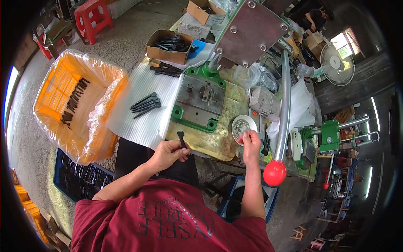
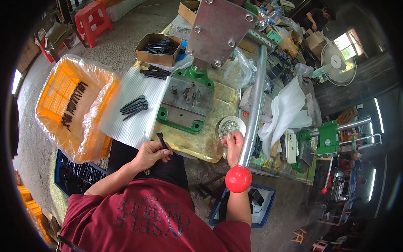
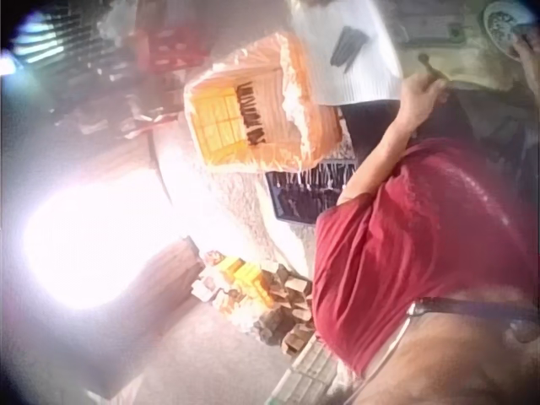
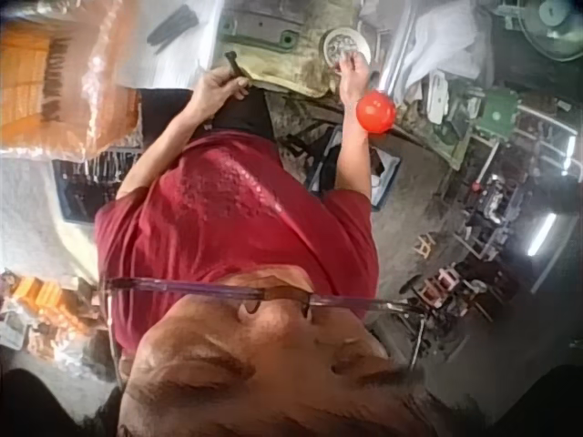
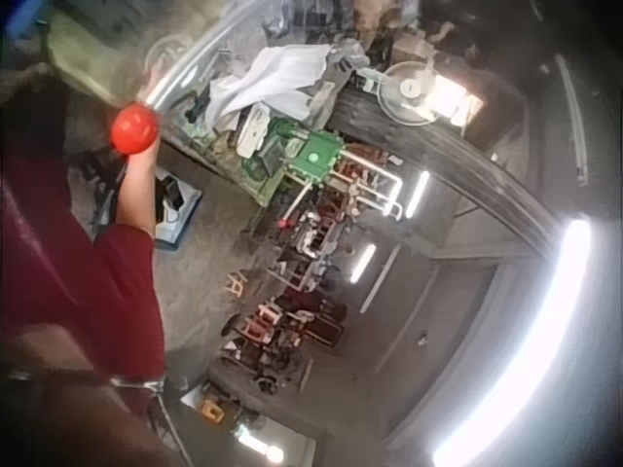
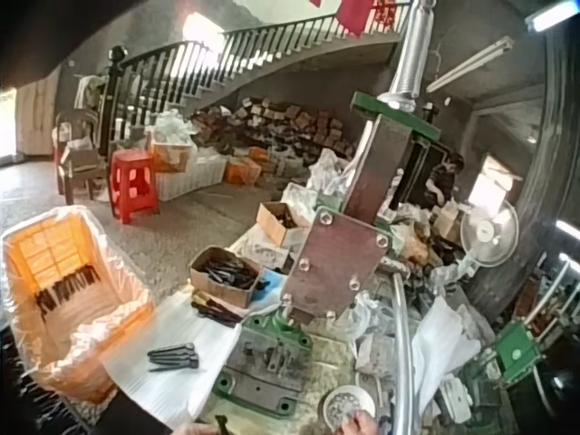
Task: The person assembles or processes small black components using a manual press at a workbench.
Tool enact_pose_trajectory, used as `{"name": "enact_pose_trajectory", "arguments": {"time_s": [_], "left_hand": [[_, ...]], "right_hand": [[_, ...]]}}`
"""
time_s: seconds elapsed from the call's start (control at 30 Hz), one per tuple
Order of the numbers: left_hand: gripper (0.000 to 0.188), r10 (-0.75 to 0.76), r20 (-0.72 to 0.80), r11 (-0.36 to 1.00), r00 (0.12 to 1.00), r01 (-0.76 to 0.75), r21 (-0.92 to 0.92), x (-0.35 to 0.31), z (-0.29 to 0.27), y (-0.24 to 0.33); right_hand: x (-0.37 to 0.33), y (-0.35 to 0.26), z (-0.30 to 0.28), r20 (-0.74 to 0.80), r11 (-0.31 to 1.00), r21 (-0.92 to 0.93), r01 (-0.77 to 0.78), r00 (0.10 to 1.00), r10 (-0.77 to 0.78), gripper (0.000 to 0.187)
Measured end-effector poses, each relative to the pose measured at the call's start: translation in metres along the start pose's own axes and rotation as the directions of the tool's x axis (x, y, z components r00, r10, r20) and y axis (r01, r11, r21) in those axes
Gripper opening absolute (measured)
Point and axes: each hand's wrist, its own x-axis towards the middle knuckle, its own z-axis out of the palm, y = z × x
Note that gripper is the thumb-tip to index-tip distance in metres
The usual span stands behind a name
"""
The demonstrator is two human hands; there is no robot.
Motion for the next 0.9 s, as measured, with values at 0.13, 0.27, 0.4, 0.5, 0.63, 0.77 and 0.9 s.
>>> {"name": "enact_pose_trajectory", "arguments": {"time_s": [0.13, 0.27, 0.4, 0.5, 0.63, 0.77, 0.9], "left_hand": [[0.015, -0.014, 0.017, 1.0, 1.0, 0.014, 0.014, 0.007, 0.007, 0.006], [0.014, -0.043, 0.05, 0.997, 0.998, 0.039, 0.068, 0.013, 0.016, 0.015], [0.014, -0.008, 0.083, 0.996, 0.997, 0.0, 0.087, 0.014, 0.015, 0.015], [0.014, -0.02, 0.068, 0.997, 0.997, 0.015, 0.077, 0.01, 0.012, 0.017], [0.015, -0.029, 0.066, 0.996, 0.997, 0.023, 0.086, 0.006, 0.006, 0.01], [0.015, -0.031, 0.088, 0.999, 0.996, 0.033, -0.016, 0.004, 0.004, 0.008], [0.015, -0.019, 0.076, 0.983, 0.997, 0.033, -0.179, 0.002, 0.003, 0.017]], "right_hand": [[-0.03, -0.022, 0.041, 0.136, 0.978, 0.192, -0.086, 0.989, 0.06, 0.01], [-0.053, -0.033, 0.074, 0.214, 0.97, 0.219, -0.108, 0.975, 0.06, 0.013], [-0.067, -0.029, 0.097, 0.229, 0.99, 0.127, -0.056, 0.973, 0.026, 0.013], [-0.07, -0.025, 0.105, 0.22, 0.997, 0.073, -0.006, 0.976, -0.011, 0.013], [-0.072, -0.025, 0.108, 0.232, 0.997, -0.038, 0.072, 0.971, -0.062, 0.013], [-0.074, -0.026, 0.109, 0.246, 0.998, -0.022, 0.063, 0.968, -0.056, 0.013], [-0.078, -0.029, 0.112, 0.259, 0.998, 0.051, -0.024, 0.966, 0.01, 0.013]]}}
